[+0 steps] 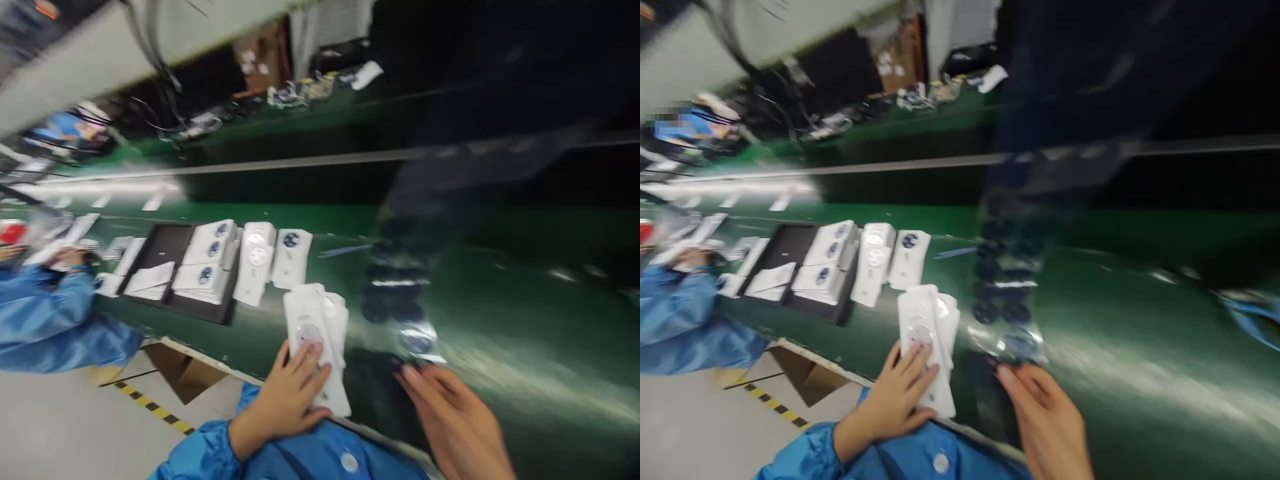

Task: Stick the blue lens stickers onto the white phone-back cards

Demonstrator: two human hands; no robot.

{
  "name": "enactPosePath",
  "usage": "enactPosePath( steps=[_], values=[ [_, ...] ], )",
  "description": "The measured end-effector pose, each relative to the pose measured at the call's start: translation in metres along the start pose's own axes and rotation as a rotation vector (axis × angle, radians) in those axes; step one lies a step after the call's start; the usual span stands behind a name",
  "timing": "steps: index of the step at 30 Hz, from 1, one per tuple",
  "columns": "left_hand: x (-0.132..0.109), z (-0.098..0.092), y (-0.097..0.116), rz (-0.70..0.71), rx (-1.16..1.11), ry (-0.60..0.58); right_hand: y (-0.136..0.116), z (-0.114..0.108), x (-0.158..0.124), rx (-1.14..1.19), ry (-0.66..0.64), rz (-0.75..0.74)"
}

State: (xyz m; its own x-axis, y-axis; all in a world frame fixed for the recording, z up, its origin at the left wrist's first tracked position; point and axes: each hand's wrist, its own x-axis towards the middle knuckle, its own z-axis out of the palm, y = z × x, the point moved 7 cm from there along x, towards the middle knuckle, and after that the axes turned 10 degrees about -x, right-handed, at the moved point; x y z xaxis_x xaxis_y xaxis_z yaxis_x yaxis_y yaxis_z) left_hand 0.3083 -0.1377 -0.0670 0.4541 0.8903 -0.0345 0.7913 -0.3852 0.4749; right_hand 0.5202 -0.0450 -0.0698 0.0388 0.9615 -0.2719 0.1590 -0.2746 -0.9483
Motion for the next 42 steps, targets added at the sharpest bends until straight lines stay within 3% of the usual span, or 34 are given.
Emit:
enactPosePath(
  steps=[2,6,11,22,42],
  values=[
    [0.007,-0.001,-0.002,0.060,-0.040,-0.013,-0.004,0.006,0.007,0.016,-0.019,0.068],
    [0.013,-0.001,-0.001,0.143,-0.064,0.010,-0.015,0.047,0.033,-0.009,-0.145,0.105],
    [0.013,-0.005,0.003,0.132,-0.075,0.127,-0.014,0.082,0.047,-0.080,-0.263,0.098],
    [0.003,-0.004,0.002,0.188,-0.125,0.281,-0.013,0.089,0.042,-0.294,-0.402,0.107],
    [0.005,-0.010,0.002,0.197,-0.142,0.284,-0.022,0.098,0.043,-0.381,-0.407,0.104]
  ],
)
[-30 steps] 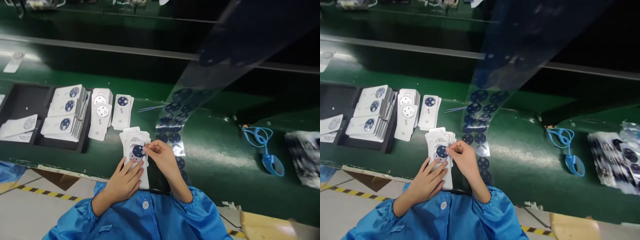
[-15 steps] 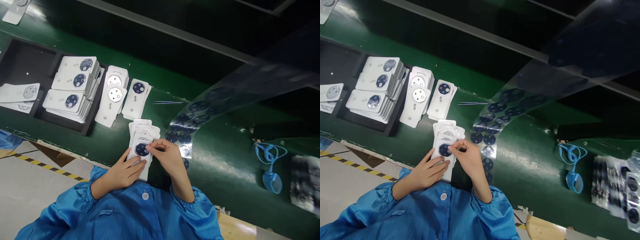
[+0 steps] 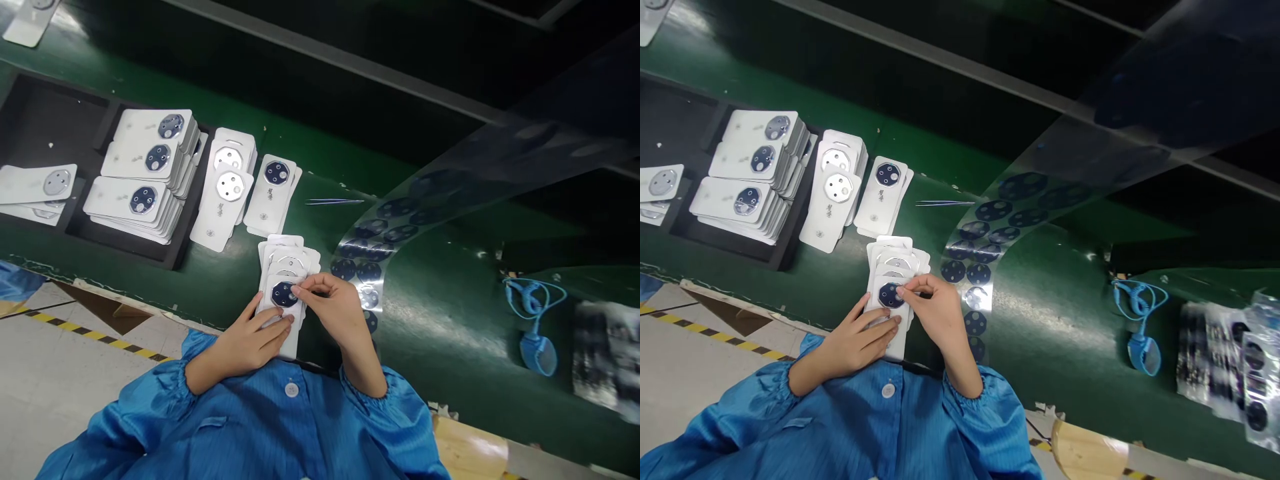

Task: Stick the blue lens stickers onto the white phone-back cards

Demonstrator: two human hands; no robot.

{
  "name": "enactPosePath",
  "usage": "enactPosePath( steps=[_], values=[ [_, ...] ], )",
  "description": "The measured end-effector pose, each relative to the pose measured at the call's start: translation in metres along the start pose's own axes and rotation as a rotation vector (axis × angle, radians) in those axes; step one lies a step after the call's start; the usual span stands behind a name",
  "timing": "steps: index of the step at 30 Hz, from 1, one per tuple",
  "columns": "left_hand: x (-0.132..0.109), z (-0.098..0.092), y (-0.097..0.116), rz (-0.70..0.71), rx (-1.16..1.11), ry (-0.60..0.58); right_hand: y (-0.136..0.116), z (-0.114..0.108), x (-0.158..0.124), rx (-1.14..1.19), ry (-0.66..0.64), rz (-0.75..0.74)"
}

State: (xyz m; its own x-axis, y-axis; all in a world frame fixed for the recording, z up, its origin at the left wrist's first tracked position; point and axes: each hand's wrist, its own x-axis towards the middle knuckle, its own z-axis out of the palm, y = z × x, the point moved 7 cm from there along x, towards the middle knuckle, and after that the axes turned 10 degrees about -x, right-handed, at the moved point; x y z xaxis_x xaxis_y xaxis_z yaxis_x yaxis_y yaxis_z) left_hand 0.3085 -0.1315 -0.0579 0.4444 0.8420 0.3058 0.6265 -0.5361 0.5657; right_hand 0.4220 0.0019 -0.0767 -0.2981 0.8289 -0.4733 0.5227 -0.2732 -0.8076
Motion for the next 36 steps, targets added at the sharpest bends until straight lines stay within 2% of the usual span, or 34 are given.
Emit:
enactPosePath(
  steps=[24,36],
  values=[
    [0.001,0.000,0.000,0.014,0.054,0.021,0.007,-0.001,0.002,0.129,-0.025,0.016],
    [-0.002,0.004,0.000,0.016,0.079,0.029,0.012,0.001,0.001,0.079,-0.017,0.026]
  ],
)
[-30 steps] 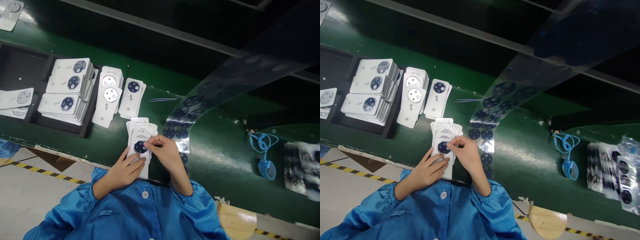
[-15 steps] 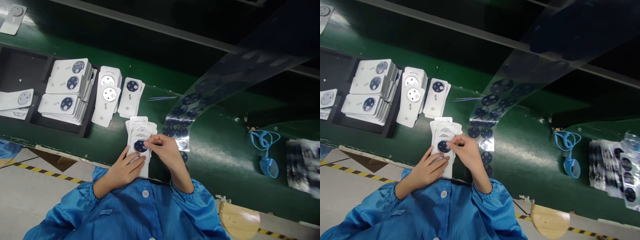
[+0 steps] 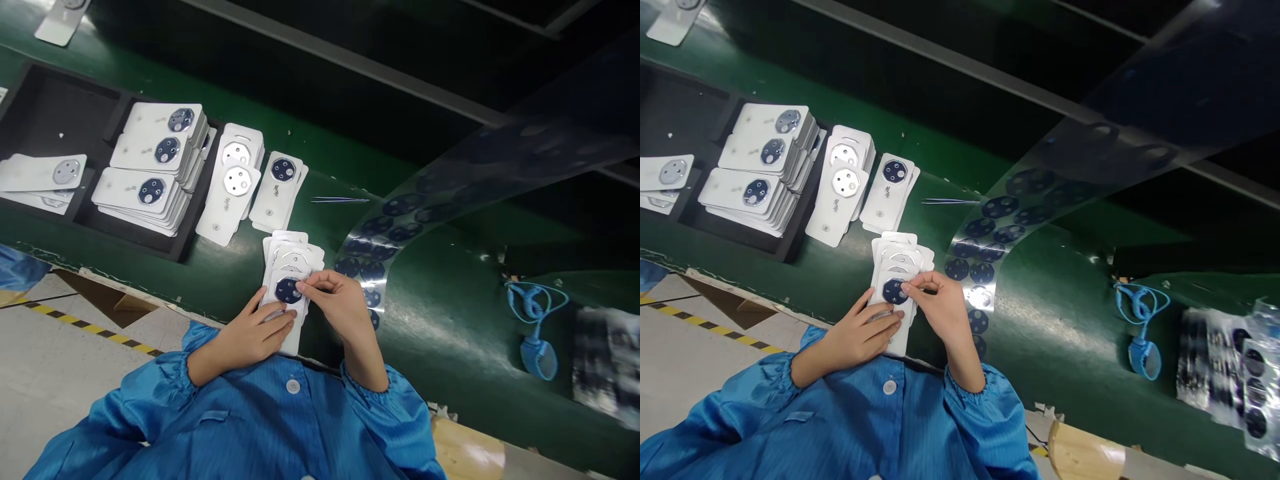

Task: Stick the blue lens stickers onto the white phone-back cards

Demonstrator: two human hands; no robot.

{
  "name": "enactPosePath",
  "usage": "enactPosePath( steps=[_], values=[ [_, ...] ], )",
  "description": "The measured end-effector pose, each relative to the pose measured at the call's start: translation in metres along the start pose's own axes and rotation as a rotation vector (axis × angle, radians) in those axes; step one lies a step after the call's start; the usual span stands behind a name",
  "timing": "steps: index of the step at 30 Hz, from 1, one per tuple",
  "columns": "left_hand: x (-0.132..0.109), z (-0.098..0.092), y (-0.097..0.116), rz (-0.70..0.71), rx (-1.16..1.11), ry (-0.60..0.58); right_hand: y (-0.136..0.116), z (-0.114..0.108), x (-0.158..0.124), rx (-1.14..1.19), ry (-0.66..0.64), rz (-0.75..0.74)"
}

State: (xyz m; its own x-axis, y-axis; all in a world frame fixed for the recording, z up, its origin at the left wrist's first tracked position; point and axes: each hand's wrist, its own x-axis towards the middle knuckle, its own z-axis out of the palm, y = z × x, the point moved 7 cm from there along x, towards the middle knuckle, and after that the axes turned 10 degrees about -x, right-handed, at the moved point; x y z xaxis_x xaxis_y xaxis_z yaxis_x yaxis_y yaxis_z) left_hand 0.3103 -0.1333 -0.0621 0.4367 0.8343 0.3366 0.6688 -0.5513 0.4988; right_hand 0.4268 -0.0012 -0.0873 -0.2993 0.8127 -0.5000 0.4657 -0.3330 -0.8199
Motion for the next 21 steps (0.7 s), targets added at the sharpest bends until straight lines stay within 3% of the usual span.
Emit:
enactPosePath(
  steps=[21],
  values=[
    [0.0026,-0.0036,-0.0005,0.002,-0.022,0.009,-0.0004,-0.0005,0.0018,0.004,0.022,-0.039]
  ],
)
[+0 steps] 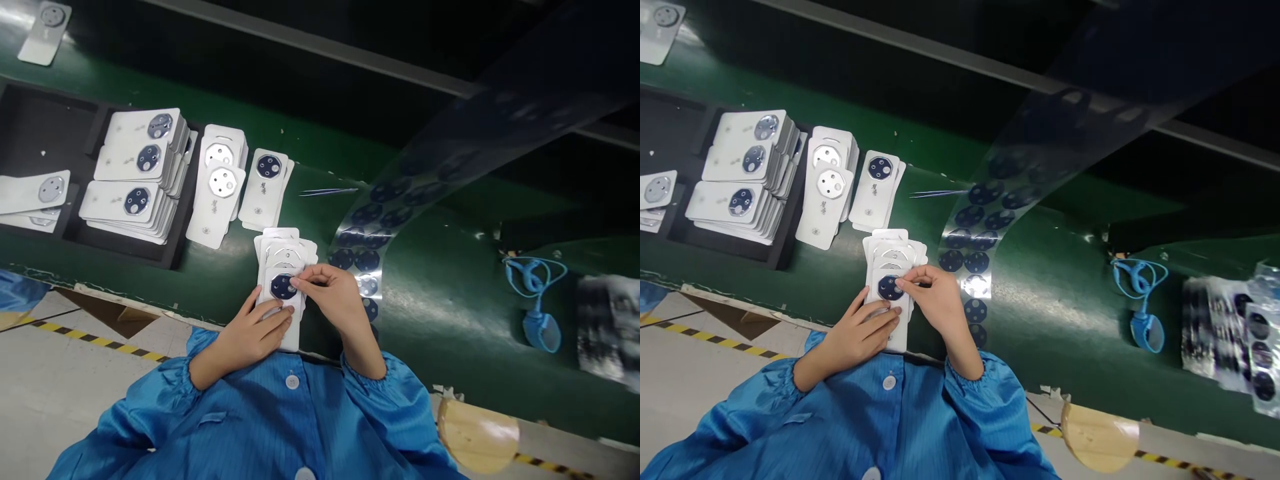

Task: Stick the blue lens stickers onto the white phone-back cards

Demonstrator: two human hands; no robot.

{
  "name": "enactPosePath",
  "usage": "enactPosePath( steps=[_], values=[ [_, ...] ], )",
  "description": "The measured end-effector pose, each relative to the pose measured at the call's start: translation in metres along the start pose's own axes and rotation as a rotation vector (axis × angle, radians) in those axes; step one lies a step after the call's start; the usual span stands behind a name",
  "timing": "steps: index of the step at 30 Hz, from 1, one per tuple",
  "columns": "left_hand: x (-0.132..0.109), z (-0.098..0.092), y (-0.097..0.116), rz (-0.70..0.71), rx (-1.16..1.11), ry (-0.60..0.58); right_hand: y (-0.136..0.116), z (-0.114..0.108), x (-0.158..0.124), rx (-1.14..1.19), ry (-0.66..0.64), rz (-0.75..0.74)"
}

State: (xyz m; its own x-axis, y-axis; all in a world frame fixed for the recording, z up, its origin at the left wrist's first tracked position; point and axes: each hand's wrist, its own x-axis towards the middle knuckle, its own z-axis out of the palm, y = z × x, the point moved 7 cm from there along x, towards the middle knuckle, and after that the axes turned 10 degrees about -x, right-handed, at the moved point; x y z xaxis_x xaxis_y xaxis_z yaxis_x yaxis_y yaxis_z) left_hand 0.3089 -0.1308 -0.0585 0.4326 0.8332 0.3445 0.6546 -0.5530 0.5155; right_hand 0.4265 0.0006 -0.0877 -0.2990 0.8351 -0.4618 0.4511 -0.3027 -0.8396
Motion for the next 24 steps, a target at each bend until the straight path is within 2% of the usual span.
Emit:
enactPosePath(
  steps=[24],
  values=[
    [0.0079,-0.0047,-0.0002,-0.008,0.007,-0.032,-0.0085,-0.0013,0.0012,0.030,-0.001,-0.074]
  ],
)
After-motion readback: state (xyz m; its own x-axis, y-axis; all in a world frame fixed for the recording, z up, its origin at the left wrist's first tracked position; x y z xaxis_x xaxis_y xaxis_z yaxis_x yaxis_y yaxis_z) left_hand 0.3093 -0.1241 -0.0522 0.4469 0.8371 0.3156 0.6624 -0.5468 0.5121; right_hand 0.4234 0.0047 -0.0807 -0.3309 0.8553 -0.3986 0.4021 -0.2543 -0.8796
